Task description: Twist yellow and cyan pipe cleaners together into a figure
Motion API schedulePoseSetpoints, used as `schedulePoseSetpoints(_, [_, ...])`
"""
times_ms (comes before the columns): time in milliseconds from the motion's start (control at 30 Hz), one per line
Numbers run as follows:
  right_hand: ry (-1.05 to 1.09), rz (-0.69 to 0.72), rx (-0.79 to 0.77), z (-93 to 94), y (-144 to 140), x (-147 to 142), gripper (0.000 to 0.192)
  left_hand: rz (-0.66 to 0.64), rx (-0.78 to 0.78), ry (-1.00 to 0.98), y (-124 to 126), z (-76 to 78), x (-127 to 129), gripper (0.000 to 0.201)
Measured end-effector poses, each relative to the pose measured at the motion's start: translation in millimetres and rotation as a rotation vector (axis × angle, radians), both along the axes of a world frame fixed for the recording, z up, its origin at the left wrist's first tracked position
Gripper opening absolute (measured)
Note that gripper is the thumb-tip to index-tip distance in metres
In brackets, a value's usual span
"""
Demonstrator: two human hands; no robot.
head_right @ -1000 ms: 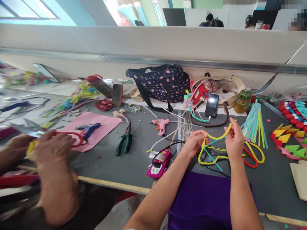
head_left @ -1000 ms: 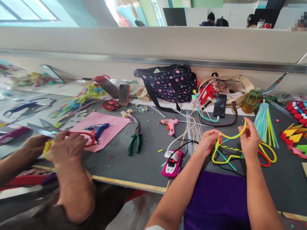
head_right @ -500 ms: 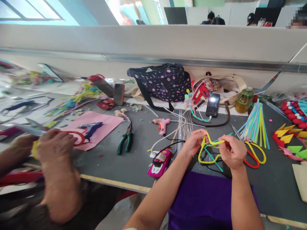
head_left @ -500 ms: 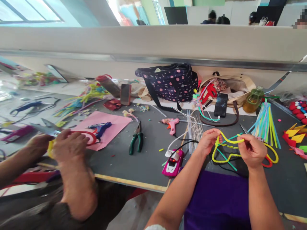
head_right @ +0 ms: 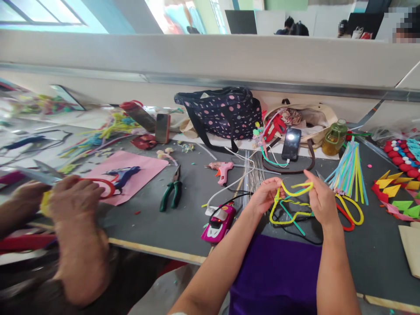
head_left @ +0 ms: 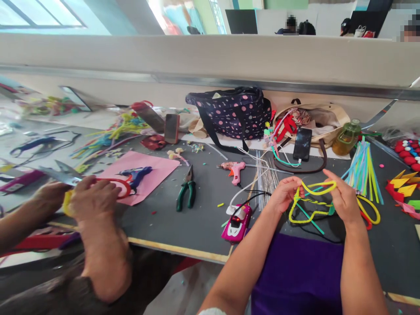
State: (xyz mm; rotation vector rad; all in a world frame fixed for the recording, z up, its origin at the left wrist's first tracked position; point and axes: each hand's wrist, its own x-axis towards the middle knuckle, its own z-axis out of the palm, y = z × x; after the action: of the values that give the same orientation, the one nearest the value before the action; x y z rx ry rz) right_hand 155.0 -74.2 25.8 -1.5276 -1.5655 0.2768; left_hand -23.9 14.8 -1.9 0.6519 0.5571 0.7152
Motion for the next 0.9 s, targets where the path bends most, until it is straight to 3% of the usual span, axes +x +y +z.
schedulePoseSetpoints(133, [0.028, -0.161, 0.018, -6.2, 5.7, 7.2, 0.04, -0.009, 0.001, 0.007, -0.6, 0.7, 0.1, 0.027])
schedulePoseSetpoints(267, [0.226, -0.199, -0.183, -18.9, 11.9, 18.1, 0.041, -0.019, 0.013, 0.008, -1.4, 2.1, 0.4, 0.028])
schedulePoseSetpoints(367, [0.442, -0.089, -0.353, -24.7, 14.1, 22.4, 0.051, -0.024, 0.024, 0.008, -2.3, 2.8, 0.5, 0.028])
schedulePoseSetpoints(467, [0.629, 0.01, -0.376, -18.8, 13.0, 18.9, 0.056, -0.028, 0.039, 0.015, -3.4, 2.8, 0.7, 0.027])
schedulePoseSetpoints(567, [0.683, 0.059, -0.404, -9.5, 11.4, 13.4, 0.058, -0.041, 0.052, 0.012, -4.3, 2.8, 0.8, 0.027])
schedulePoseSetpoints(667, [0.67, 0.019, -0.435, -9.9, 12.6, 12.6, 0.062, -0.055, 0.063, 0.003, -5.8, 4.2, 0.9, 0.027])
schedulePoseSetpoints(733, [0.596, -0.09, -0.402, -15.3, 14.8, 15.4, 0.064, -0.059, 0.069, -0.002, -7.0, 5.9, 0.9, 0.027])
schedulePoseSetpoints(900, [0.126, -0.463, -0.401, -24.5, 16.1, 28.1, 0.063, -0.047, 0.074, 0.002, -8.3, 8.9, 0.4, 0.028])
